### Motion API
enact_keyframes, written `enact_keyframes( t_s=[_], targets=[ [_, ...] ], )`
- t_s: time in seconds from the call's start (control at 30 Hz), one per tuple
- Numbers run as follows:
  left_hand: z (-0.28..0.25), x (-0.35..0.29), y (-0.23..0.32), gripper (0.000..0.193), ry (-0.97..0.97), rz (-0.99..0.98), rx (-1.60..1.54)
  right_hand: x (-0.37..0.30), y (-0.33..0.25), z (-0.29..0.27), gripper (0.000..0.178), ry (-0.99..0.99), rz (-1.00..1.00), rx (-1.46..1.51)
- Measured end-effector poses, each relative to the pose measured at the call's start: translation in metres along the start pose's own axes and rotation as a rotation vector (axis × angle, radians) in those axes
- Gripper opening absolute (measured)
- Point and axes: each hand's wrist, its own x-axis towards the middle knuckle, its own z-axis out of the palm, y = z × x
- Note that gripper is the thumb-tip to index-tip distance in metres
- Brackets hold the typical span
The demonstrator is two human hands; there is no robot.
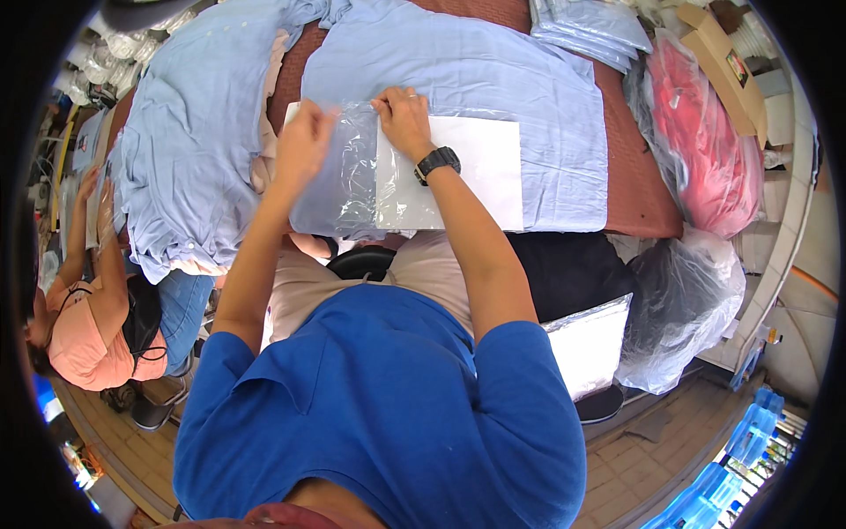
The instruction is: The person folds blue shirts on a table using a white card as a folding template, folding the sleeves and sides over the card before removing it and folding the bottom up. They move finished shirts to a stack and handle one shirt at a time.
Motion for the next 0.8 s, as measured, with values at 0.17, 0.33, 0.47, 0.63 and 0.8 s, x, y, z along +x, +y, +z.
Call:
enact_keyframes(
  t_s=[0.17, 0.33, 0.47, 0.63, 0.8],
  targets=[
    [0.037, -0.015, 0.035, 0.036, 0.008, -0.011, 0.264, 0.001, -0.005, 0.0, 0.015, 0.002, -0.007, 0.026],
    [0.064, -0.006, 0.026, 0.028, -0.04, -0.099, 0.366, 0.002, -0.004, 0.002, 0.015, 0.023, -0.022, 0.03],
    [0.063, -0.008, 0.014, 0.026, -0.037, -0.103, 0.328, 0.001, -0.007, 0.001, 0.015, 0.026, -0.035, 0.005],
    [0.027, -0.013, 0.019, 0.023, -0.139, -0.149, 0.232, -0.004, -0.003, 0.008, 0.016, 0.056, -0.131, -0.071],
    [0.009, -0.011, -0.019, 0.028, -0.074, -0.195, -0.016, -0.001, -0.001, 0.01, 0.014, 0.083, -0.053, -0.08]
  ],
)
